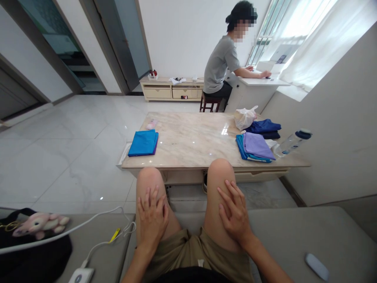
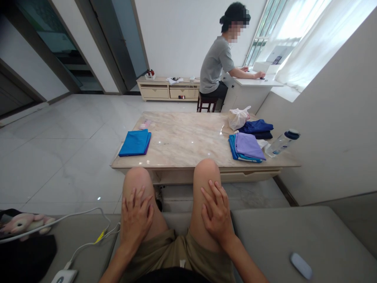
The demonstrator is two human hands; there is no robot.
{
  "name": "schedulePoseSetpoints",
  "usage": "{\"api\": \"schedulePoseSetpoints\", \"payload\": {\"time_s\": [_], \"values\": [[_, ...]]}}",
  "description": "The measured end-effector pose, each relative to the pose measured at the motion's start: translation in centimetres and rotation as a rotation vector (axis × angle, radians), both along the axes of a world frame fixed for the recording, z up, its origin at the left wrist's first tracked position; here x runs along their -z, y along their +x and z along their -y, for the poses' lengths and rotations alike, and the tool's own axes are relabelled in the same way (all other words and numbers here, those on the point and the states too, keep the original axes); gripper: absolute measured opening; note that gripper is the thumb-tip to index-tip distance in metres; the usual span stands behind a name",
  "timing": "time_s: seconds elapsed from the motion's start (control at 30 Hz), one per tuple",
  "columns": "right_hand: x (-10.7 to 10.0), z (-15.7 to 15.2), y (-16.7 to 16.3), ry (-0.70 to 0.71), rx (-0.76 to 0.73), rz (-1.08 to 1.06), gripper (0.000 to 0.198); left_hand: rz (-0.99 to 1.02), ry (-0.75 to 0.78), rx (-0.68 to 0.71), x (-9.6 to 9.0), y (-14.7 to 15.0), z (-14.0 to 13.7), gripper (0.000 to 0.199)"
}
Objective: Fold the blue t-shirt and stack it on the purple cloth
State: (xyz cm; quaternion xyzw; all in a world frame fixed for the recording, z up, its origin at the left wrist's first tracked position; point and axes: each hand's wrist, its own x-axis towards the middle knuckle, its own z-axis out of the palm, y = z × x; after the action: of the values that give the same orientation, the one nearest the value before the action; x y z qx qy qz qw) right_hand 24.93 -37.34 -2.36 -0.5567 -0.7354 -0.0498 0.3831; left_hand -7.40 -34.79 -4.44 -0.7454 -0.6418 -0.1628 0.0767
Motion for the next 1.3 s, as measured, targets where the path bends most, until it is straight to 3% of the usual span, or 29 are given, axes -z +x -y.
{"api": "schedulePoseSetpoints", "payload": {"time_s": [1.3], "values": [[-0.01, -0.03, -0.09, 0.015, -0.009, -0.015, 0.066, -0.034, 0.005, 0.003, -0.25, -0.07, -0.01, 0.037]]}}
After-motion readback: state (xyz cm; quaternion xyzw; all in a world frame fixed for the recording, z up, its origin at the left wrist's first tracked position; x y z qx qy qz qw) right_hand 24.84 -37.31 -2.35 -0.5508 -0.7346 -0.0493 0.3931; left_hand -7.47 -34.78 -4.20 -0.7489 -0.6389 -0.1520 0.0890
